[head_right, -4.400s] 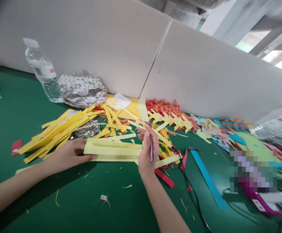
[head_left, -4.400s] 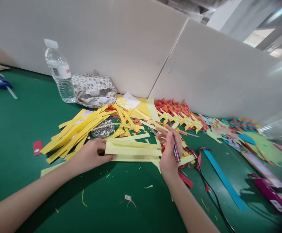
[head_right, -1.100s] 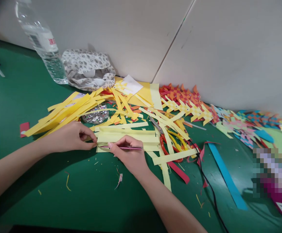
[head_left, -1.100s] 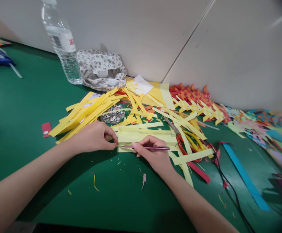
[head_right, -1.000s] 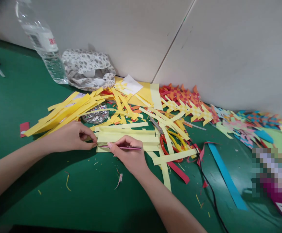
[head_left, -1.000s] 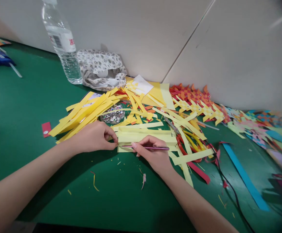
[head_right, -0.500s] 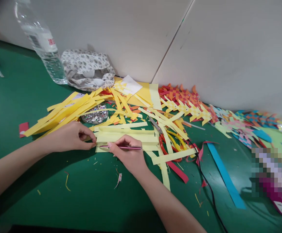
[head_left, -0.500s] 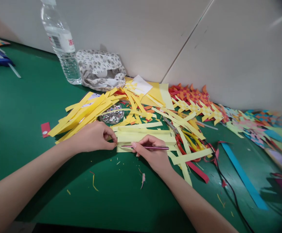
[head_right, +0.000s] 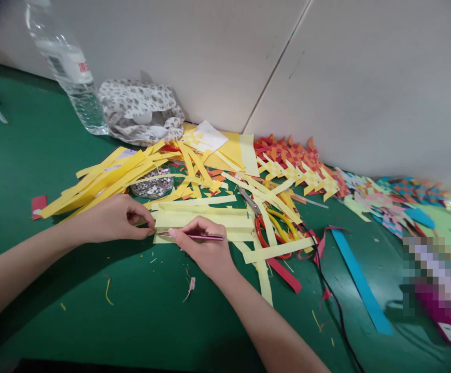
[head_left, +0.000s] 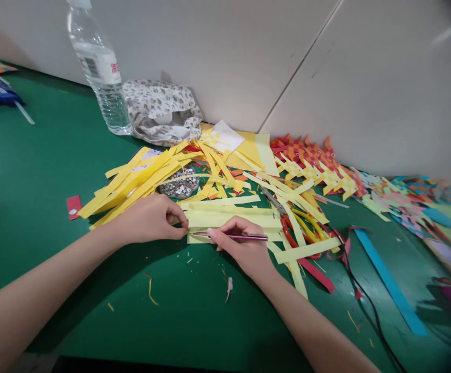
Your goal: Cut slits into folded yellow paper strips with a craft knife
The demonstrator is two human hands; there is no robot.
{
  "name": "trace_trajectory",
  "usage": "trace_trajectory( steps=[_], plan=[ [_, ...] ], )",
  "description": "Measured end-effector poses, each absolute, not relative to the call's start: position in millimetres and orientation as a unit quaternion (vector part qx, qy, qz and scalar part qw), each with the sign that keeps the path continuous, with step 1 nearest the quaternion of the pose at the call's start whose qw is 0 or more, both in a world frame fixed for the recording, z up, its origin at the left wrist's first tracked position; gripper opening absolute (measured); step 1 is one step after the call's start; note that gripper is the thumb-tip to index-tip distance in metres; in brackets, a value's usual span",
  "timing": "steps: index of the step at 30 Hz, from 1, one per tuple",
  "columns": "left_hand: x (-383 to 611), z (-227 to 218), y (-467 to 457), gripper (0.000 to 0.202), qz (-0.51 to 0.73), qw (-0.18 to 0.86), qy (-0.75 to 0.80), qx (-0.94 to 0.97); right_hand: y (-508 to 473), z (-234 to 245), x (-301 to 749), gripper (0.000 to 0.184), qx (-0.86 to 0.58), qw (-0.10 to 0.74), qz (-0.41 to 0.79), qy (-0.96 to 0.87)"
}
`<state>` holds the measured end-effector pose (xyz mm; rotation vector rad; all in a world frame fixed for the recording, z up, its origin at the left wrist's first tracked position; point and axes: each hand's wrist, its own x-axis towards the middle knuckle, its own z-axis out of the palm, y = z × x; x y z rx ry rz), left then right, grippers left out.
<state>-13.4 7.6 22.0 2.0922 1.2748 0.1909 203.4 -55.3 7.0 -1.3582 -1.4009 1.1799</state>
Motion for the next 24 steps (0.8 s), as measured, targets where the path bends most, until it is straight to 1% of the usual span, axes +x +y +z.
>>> trace_trajectory(
  steps=[11,17,24],
  plan=[
    [-13.5,20.2,8.4,0.017,0.071,0.331,0.487,0.805,-54.6,9.7,200.5,0.023,-0.56,0.422,0.449,-0.555],
    [-13.4,20.2,8.4,0.017,0.073,0.327,0.491,0.804,-53.7,6.2,205.9,0.025,-0.547,0.442,0.46,-0.542],
    [-12.7,20.2,8.6,0.018,0.073,0.321,0.491,0.807,-54.2,6.3,204.6,0.025,-0.552,0.429,0.45,-0.556]
  ],
)
